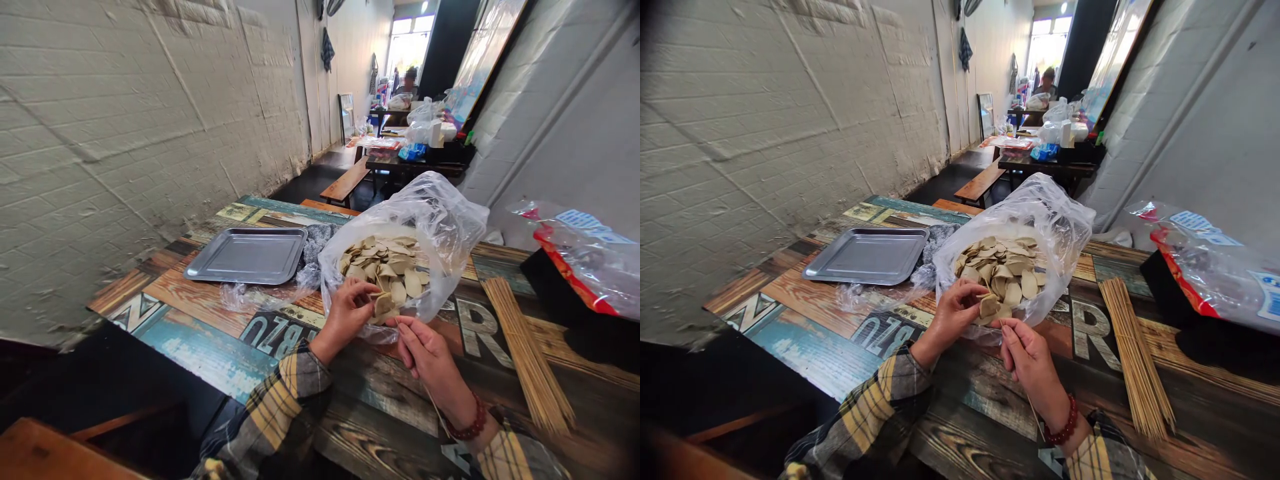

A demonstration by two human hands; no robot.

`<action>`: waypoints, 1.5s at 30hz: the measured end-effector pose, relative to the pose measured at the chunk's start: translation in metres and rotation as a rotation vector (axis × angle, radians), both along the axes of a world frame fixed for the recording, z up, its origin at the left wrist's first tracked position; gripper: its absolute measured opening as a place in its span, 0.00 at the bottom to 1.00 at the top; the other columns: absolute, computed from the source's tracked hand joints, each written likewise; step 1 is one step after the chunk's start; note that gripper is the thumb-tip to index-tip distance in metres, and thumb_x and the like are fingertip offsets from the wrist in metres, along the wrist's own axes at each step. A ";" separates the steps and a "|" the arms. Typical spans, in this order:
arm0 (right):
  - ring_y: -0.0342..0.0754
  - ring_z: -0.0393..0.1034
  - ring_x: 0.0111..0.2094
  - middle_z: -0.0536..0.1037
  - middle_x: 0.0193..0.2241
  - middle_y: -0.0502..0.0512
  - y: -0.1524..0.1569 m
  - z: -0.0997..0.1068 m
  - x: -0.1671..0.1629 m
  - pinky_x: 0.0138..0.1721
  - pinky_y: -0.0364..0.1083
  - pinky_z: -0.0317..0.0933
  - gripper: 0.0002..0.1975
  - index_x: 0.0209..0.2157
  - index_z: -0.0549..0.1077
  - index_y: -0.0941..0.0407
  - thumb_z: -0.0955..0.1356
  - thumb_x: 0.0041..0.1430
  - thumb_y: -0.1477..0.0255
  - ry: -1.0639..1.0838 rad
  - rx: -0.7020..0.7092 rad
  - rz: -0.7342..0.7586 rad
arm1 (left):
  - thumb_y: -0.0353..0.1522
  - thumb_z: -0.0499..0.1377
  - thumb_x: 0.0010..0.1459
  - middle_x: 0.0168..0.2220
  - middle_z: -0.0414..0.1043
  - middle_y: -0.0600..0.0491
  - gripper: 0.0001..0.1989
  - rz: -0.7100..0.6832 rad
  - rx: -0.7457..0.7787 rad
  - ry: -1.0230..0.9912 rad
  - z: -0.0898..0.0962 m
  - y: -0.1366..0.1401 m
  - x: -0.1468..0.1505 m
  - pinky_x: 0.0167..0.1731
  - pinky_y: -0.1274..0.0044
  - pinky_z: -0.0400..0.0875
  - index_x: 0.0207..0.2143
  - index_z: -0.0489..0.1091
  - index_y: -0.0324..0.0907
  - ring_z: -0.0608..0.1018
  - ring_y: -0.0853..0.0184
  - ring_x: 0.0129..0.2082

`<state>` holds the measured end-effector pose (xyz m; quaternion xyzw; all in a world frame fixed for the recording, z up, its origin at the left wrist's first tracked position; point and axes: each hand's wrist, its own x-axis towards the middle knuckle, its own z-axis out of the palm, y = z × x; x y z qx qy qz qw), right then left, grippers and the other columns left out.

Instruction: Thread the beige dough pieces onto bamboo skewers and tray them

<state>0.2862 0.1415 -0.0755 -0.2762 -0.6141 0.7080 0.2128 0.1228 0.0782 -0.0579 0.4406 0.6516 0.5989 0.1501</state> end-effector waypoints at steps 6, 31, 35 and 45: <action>0.36 0.49 0.11 0.61 0.11 0.40 -0.001 0.003 0.000 0.11 0.35 0.46 0.19 0.39 0.73 0.57 0.64 0.60 0.55 -0.049 0.004 0.026 | 0.35 0.63 0.51 0.34 0.72 0.49 0.08 -0.056 0.062 -0.126 0.006 0.000 0.001 0.39 0.75 0.67 0.27 0.74 0.39 0.73 0.66 0.37; 0.36 0.49 0.09 0.61 0.10 0.39 -0.005 0.007 -0.001 0.11 0.36 0.45 0.23 0.40 0.73 0.58 0.64 0.57 0.52 -0.148 0.066 0.047 | 0.42 0.63 0.48 0.19 0.62 0.59 0.16 0.080 -0.083 -0.365 0.003 -0.001 -0.002 0.20 0.82 0.57 0.22 0.66 0.39 0.63 0.75 0.21; 0.35 0.47 0.08 0.60 0.09 0.39 -0.004 0.003 0.002 0.11 0.36 0.44 0.21 0.40 0.73 0.58 0.63 0.59 0.54 -0.158 0.069 0.125 | 0.41 0.61 0.50 0.21 0.65 0.59 0.13 0.259 0.027 -0.405 0.011 -0.006 -0.020 0.23 0.81 0.60 0.27 0.67 0.39 0.66 0.74 0.21; 0.36 0.49 0.13 0.61 0.13 0.41 0.003 0.002 0.002 0.12 0.35 0.45 0.17 0.37 0.72 0.57 0.66 0.59 0.57 0.006 -0.010 -0.120 | 0.34 0.57 0.58 0.32 0.71 0.50 0.10 0.081 -0.216 0.527 0.014 -0.007 -0.011 0.39 0.72 0.62 0.25 0.73 0.42 0.70 0.64 0.37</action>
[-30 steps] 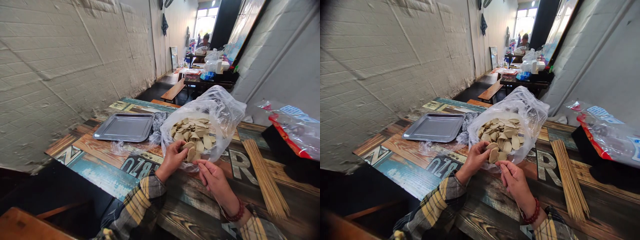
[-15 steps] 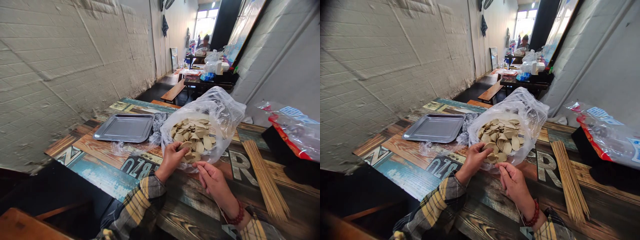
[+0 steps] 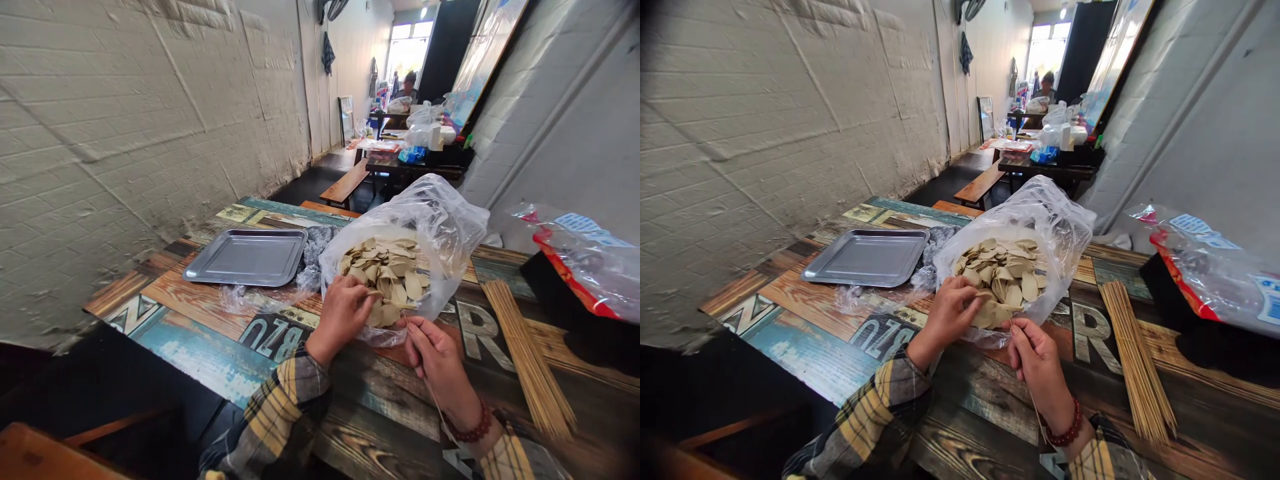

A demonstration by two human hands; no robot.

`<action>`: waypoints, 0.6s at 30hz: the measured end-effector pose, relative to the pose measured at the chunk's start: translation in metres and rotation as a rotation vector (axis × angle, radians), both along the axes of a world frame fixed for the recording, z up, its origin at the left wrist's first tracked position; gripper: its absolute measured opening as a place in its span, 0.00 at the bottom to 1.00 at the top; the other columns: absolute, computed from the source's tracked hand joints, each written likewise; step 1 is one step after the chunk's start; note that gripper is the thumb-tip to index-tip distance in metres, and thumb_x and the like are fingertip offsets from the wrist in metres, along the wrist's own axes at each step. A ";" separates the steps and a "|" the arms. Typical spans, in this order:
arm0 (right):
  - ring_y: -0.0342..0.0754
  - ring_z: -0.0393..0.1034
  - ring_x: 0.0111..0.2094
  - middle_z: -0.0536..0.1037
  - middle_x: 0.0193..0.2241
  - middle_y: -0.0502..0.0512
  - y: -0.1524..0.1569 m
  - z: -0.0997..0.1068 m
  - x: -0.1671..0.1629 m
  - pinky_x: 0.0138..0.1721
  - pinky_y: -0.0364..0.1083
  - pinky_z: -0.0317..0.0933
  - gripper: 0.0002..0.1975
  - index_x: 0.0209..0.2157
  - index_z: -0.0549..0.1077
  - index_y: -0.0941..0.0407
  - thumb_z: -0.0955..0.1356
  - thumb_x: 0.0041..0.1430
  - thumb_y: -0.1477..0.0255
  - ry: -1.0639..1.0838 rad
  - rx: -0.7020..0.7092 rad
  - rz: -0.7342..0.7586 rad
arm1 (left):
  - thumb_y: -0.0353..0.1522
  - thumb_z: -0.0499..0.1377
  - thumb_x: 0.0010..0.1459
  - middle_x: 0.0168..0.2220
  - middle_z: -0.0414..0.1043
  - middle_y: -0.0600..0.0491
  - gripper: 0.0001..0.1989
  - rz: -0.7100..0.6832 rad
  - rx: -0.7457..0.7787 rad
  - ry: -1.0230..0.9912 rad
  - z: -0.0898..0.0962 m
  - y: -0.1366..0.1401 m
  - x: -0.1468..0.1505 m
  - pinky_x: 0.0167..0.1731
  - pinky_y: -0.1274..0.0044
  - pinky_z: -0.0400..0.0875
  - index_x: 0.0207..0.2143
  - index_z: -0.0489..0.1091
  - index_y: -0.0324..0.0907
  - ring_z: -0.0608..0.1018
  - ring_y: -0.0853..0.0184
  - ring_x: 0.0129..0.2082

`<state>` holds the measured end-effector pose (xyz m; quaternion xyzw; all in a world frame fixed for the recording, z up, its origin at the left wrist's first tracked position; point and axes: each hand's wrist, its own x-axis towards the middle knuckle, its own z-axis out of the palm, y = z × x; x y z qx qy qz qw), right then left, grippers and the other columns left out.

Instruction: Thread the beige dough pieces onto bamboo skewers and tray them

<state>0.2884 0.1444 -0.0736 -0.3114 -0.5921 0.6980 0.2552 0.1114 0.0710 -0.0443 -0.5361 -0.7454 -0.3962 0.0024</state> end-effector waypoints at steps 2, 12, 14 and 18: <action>0.36 0.49 0.13 0.61 0.13 0.41 0.000 0.001 -0.001 0.12 0.35 0.44 0.17 0.37 0.72 0.57 0.66 0.58 0.56 0.016 -0.029 0.000 | 0.34 0.58 0.57 0.34 0.71 0.49 0.10 -0.048 -0.062 0.112 -0.001 0.002 0.005 0.40 0.70 0.62 0.25 0.74 0.43 0.69 0.63 0.37; 0.36 0.48 0.13 0.62 0.13 0.41 -0.007 0.019 -0.005 0.12 0.34 0.44 0.17 0.35 0.69 0.56 0.67 0.56 0.56 0.098 -0.116 0.017 | 0.26 0.61 0.49 0.47 0.69 0.48 0.23 -0.082 0.068 -0.023 -0.002 0.004 0.009 0.50 0.67 0.62 0.50 0.69 0.44 0.68 0.59 0.49; 0.36 0.48 0.13 0.62 0.13 0.41 -0.008 0.022 -0.006 0.12 0.34 0.45 0.17 0.35 0.69 0.56 0.67 0.56 0.56 0.113 -0.129 0.033 | 0.26 0.63 0.48 0.47 0.69 0.48 0.23 -0.164 0.079 -0.125 -0.003 0.005 0.012 0.51 0.68 0.62 0.48 0.71 0.44 0.69 0.60 0.49; 0.35 0.49 0.13 0.63 0.14 0.41 -0.011 0.022 -0.004 0.12 0.34 0.46 0.15 0.35 0.69 0.56 0.66 0.58 0.57 0.114 -0.142 0.086 | 0.30 0.66 0.47 0.45 0.72 0.47 0.17 -0.269 0.070 -0.320 -0.005 0.009 0.018 0.49 0.69 0.64 0.43 0.75 0.43 0.71 0.59 0.47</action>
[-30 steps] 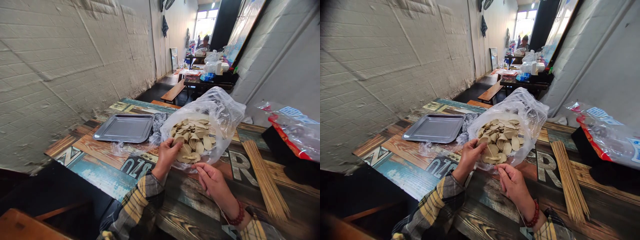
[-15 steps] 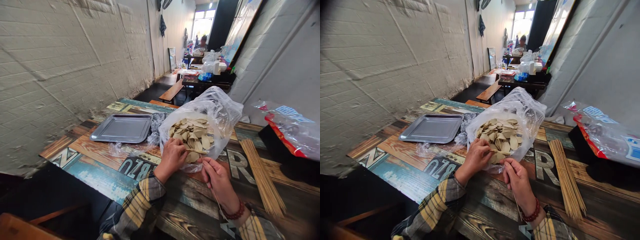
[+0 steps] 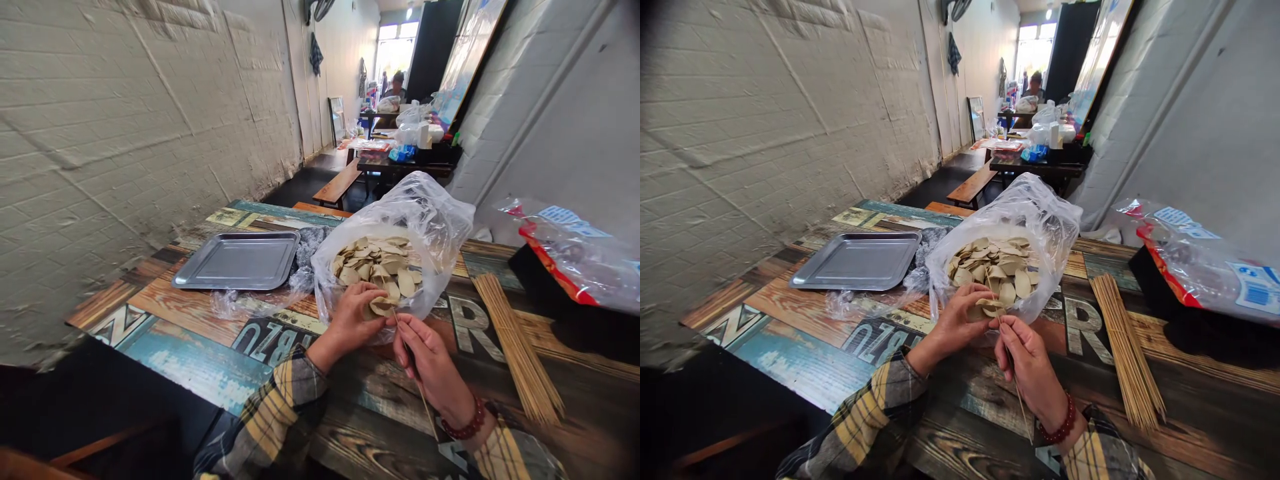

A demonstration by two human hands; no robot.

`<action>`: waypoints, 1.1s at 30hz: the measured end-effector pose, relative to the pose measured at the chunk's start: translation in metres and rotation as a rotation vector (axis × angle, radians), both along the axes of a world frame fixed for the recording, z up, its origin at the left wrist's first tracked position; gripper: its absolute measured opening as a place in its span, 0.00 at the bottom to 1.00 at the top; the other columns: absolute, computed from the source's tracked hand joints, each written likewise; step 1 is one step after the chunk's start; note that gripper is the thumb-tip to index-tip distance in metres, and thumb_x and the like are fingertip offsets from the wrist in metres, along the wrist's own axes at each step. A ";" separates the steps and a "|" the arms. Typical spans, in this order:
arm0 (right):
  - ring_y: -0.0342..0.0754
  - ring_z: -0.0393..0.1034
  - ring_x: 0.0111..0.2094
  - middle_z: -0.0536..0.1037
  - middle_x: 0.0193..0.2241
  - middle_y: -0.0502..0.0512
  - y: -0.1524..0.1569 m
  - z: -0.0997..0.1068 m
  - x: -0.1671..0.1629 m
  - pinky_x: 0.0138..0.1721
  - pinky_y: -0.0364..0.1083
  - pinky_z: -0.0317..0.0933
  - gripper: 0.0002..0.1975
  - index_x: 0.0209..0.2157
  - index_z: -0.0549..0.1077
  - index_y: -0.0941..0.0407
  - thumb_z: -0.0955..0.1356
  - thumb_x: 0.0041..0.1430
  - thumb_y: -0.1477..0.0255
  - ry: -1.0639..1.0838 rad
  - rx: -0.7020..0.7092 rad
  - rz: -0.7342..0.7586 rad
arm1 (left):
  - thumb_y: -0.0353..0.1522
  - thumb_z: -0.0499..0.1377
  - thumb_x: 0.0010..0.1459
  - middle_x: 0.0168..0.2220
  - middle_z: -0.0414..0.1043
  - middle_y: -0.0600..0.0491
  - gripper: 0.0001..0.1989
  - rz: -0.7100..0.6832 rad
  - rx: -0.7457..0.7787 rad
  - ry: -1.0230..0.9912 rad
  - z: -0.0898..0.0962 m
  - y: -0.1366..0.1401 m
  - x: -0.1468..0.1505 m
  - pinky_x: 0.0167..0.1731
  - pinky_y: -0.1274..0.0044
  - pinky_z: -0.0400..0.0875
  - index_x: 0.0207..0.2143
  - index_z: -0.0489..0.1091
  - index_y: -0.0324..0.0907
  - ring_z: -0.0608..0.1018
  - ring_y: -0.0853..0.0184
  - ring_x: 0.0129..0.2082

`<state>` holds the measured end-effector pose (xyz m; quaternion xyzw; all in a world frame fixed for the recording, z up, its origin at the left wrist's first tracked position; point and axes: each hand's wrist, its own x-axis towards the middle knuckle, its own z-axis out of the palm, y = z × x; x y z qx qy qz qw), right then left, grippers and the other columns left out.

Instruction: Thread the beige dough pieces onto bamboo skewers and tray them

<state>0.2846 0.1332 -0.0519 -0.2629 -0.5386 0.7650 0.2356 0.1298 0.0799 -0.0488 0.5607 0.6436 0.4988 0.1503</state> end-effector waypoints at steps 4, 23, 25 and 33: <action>0.35 0.50 0.13 0.64 0.14 0.41 0.000 -0.004 0.002 0.12 0.34 0.46 0.16 0.37 0.68 0.55 0.65 0.60 0.56 -0.013 0.017 0.045 | 0.33 0.64 0.52 0.40 0.73 0.47 0.06 -0.044 0.021 -0.186 0.000 0.001 0.001 0.47 0.71 0.65 0.32 0.77 0.41 0.73 0.61 0.44; 0.37 0.52 0.12 0.62 0.12 0.40 0.010 -0.017 0.001 0.13 0.38 0.47 0.27 0.49 0.70 0.63 0.63 0.60 0.55 -0.236 0.369 -0.021 | 0.41 0.65 0.48 0.26 0.71 0.54 0.16 -0.065 -0.111 -0.719 -0.001 -0.001 0.001 0.27 0.80 0.63 0.31 0.70 0.37 0.70 0.72 0.25; 0.38 0.53 0.12 0.61 0.11 0.40 0.010 -0.017 0.000 0.13 0.38 0.46 0.27 0.48 0.70 0.63 0.63 0.59 0.54 -0.234 0.380 -0.031 | 0.40 0.66 0.47 0.25 0.70 0.55 0.15 -0.080 -0.127 -0.688 -0.001 -0.001 0.002 0.27 0.80 0.63 0.29 0.71 0.37 0.69 0.72 0.25; 0.37 0.50 0.11 0.59 0.11 0.38 0.011 -0.017 -0.002 0.12 0.38 0.44 0.24 0.45 0.67 0.60 0.65 0.57 0.54 -0.195 0.323 -0.041 | 0.40 0.64 0.47 0.23 0.66 0.55 0.14 0.018 -0.132 -0.494 -0.005 0.001 0.003 0.26 0.80 0.58 0.24 0.73 0.37 0.66 0.71 0.26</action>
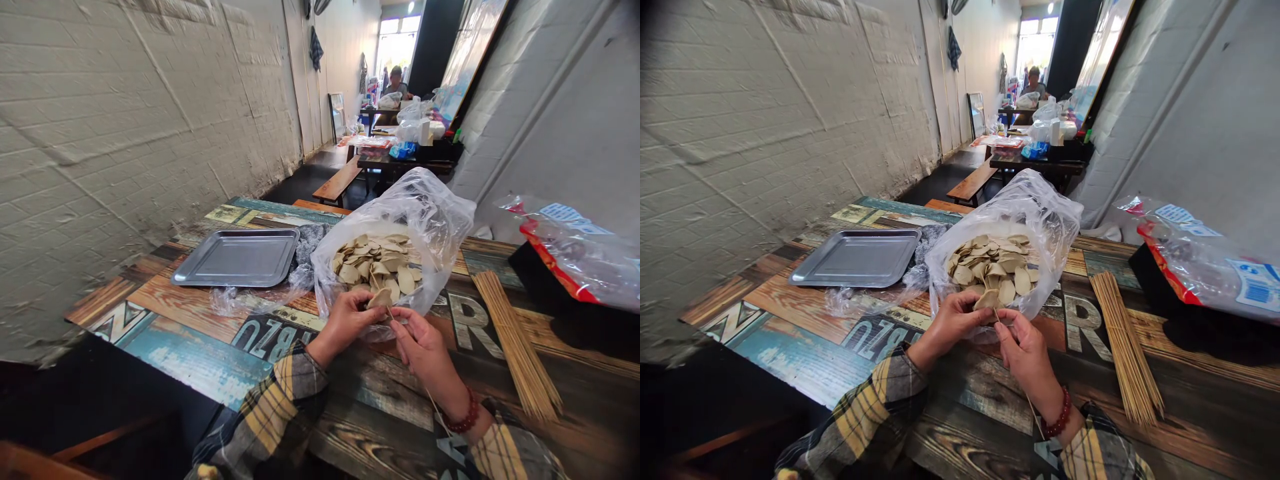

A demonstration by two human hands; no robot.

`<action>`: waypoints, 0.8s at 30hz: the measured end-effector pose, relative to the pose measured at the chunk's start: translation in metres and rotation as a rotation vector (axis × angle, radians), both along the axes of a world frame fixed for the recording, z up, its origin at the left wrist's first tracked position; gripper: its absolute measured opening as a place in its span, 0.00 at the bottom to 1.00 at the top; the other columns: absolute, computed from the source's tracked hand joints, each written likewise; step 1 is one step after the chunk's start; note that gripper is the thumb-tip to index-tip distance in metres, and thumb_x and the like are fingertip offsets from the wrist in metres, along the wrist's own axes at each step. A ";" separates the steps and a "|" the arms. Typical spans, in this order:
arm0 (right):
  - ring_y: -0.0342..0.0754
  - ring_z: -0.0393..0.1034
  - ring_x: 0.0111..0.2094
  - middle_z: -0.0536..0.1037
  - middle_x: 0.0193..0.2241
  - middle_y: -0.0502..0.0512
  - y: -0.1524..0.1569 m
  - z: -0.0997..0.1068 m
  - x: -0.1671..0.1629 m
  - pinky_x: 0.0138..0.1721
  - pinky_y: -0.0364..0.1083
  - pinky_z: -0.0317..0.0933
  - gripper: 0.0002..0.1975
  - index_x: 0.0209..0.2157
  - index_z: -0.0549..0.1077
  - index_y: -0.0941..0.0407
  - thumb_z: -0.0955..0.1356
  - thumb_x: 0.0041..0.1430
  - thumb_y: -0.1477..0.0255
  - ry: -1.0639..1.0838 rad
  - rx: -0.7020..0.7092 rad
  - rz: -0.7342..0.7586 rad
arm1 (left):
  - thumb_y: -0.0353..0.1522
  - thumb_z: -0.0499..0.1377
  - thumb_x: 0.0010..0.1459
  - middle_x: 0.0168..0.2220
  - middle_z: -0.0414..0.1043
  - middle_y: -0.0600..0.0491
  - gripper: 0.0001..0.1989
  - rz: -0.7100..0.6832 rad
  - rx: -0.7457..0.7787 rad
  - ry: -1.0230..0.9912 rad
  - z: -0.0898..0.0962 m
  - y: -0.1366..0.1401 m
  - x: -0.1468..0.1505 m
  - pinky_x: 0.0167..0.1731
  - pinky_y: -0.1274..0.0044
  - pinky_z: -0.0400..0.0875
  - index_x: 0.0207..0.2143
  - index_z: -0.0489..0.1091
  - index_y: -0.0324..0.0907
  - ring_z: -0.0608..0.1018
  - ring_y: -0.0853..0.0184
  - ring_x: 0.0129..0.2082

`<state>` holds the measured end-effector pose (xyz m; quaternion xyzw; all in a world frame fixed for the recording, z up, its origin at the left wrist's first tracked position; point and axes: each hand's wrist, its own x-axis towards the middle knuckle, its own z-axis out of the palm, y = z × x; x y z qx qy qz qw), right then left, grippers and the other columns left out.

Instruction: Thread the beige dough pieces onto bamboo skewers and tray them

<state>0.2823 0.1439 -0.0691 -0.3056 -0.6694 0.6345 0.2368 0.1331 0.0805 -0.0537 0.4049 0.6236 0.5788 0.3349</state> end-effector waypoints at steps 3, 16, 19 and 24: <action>0.37 0.51 0.12 0.60 0.11 0.39 -0.001 -0.001 0.001 0.12 0.38 0.45 0.25 0.47 0.68 0.60 0.65 0.58 0.55 -0.009 0.023 0.010 | 0.37 0.63 0.49 0.23 0.65 0.55 0.11 0.040 0.022 0.040 0.000 0.000 0.001 0.26 0.80 0.58 0.23 0.72 0.36 0.65 0.71 0.26; 0.38 0.50 0.14 0.57 0.12 0.40 -0.002 0.004 0.006 0.16 0.39 0.49 0.32 0.61 0.62 0.64 0.61 0.62 0.57 -0.023 0.032 0.213 | 0.38 0.61 0.48 0.19 0.58 0.60 0.13 0.131 0.026 -0.157 0.008 -0.005 -0.007 0.22 0.81 0.53 0.22 0.66 0.38 0.58 0.76 0.21; 0.38 0.51 0.13 0.59 0.13 0.40 0.000 0.001 0.007 0.16 0.39 0.50 0.30 0.60 0.63 0.62 0.60 0.63 0.58 -0.053 0.041 0.224 | 0.38 0.62 0.47 0.20 0.57 0.60 0.13 0.129 0.022 -0.209 0.010 -0.007 -0.011 0.22 0.82 0.52 0.23 0.67 0.37 0.58 0.76 0.20; 0.38 0.58 0.15 0.69 0.21 0.45 0.002 -0.003 0.006 0.17 0.39 0.54 0.26 0.54 0.69 0.60 0.62 0.61 0.59 -0.060 0.076 0.187 | 0.40 0.63 0.44 0.21 0.61 0.58 0.14 0.107 0.002 -0.260 0.012 -0.009 -0.013 0.22 0.82 0.53 0.25 0.71 0.36 0.61 0.75 0.21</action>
